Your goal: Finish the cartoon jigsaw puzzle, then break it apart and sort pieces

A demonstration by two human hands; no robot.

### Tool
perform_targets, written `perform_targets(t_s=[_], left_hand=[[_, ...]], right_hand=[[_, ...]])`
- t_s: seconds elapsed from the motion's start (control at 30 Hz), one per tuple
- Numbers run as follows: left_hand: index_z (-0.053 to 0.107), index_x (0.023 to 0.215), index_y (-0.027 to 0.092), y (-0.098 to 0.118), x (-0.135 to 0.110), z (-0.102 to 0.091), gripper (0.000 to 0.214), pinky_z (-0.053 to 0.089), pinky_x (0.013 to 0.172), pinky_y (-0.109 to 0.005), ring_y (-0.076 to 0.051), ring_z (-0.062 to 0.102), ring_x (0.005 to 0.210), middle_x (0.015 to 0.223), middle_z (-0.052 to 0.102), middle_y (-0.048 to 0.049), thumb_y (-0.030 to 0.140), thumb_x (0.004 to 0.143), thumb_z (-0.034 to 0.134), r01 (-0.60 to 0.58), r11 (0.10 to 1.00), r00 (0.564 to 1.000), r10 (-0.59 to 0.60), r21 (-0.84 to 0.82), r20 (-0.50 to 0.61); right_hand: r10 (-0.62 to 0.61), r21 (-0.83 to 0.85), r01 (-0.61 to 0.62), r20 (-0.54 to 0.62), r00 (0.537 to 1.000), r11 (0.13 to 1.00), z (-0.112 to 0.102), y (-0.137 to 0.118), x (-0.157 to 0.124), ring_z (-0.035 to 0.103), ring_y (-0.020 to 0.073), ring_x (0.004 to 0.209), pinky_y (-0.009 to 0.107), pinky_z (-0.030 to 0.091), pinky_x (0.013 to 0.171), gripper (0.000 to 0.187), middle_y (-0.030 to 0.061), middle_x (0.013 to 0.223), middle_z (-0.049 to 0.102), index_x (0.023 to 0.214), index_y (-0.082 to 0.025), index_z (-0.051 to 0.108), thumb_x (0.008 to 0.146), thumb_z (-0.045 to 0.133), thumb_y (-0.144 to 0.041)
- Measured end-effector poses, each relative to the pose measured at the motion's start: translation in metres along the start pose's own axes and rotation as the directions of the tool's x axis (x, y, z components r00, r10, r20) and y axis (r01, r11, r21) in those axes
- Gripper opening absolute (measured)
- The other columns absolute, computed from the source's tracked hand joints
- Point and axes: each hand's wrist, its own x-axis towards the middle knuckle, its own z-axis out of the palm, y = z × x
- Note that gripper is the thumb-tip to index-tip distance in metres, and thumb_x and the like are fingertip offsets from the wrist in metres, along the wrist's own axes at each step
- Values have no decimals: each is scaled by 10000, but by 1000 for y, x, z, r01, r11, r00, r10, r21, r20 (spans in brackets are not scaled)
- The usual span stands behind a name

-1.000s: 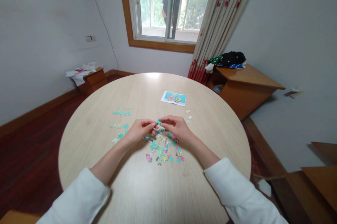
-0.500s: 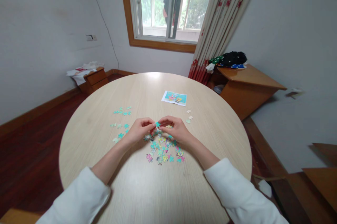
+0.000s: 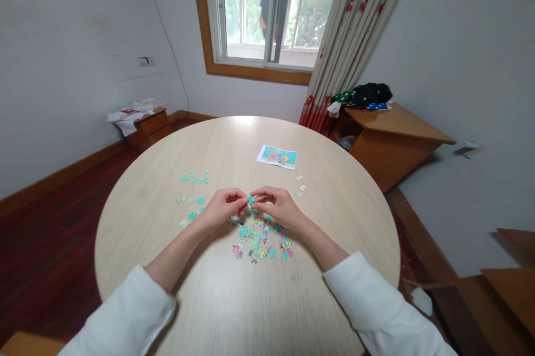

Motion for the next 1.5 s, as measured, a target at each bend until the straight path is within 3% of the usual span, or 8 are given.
perform_targets(t_s=[0.13, 0.3, 0.5, 0.83, 1.07, 1.23, 1.37, 1.5], left_hand=[[581, 607, 155, 4, 2, -16, 315, 358, 545, -260, -110, 467, 517, 526, 527, 7, 466, 637, 613, -23, 998, 987, 32, 59, -157], [565, 598, 158, 9, -4, -74, 294, 282, 464, -220, -71, 372, 452, 527, 503, 25, 440, 564, 640, 43, 996, 878, 1, 81, -479], [509, 481, 164, 4, -20, -125, 267, 216, 419, -199, -60, 315, 394, 418, 418, 38, 382, 514, 660, 303, 938, 910, -233, 167, -344], [469, 457, 167, -7, -27, -142, 204, 203, 393, -200, -68, 302, 343, 368, 377, 42, 182, 639, 560, 553, 787, 802, -414, 273, -431], [528, 502, 167, -7, -47, -161, 166, 176, 389, -190, -65, 293, 354, 387, 362, 48, 235, 544, 674, 592, 777, 792, -515, 211, -327], [535, 470, 174, -2, -51, -160, 236, 175, 388, -200, -85, 322, 372, 371, 399, 18, 312, 472, 726, 596, 756, 803, -551, 272, -228], [509, 456, 180, -1, -48, -160, 267, 194, 395, -207, -96, 339, 382, 361, 417, 10, 365, 472, 700, 586, 715, 806, -560, 381, -191], [481, 462, 184, -3, -46, -163, 293, 208, 408, -211, -96, 340, 386, 372, 444, 1, 395, 492, 682, 591, 676, 796, -575, 441, -187]], right_hand=[[-10, -20, 9, -44, 999, 1000, -2, 3, 0, 667, 158, 723, 354, 529, 756, 312, 46, 767, 711, 971, -163, 667, 675, 683, -262], [-16, -40, 13, -89, 996, 999, -4, 5, 1, 641, 137, 682, 329, 523, 710, 290, 34, 748, 691, 954, -166, 676, 674, 676, -243], [-27, -53, 23, -85, 996, 998, -6, 5, 2, 629, 134, 674, 327, 517, 695, 285, 27, 744, 680, 949, -175, 679, 678, 675, -265], [-27, -46, 22, -105, 994, 999, -7, 7, 2, 610, 128, 679, 303, 507, 659, 262, 28, 747, 665, 942, -177, 676, 691, 645, -244], [-53, -122, 37, -129, 990, 992, -11, 6, 3, 622, 147, 717, 312, 507, 687, 262, 44, 768, 673, 953, -179, 679, 713, 637, -275], [-152, -333, 32, -341, 928, 943, -50, 4, 10, 623, 162, 699, 316, 485, 716, 260, 69, 786, 683, 938, -143, 684, 756, 582, -297], [-141, -524, -201, -542, 829, 828, -103, 14, 11, 615, 169, 700, 303, 467, 703, 258, 95, 797, 697, 926, -100, 690, 765, 524, -214], [-42, -607, -402, -585, 810, 685, -133, 29, 6, 618, 169, 748, 284, 447, 743, 212, 109, 844, 709, 871, -99, 710, 757, 544, -163]])
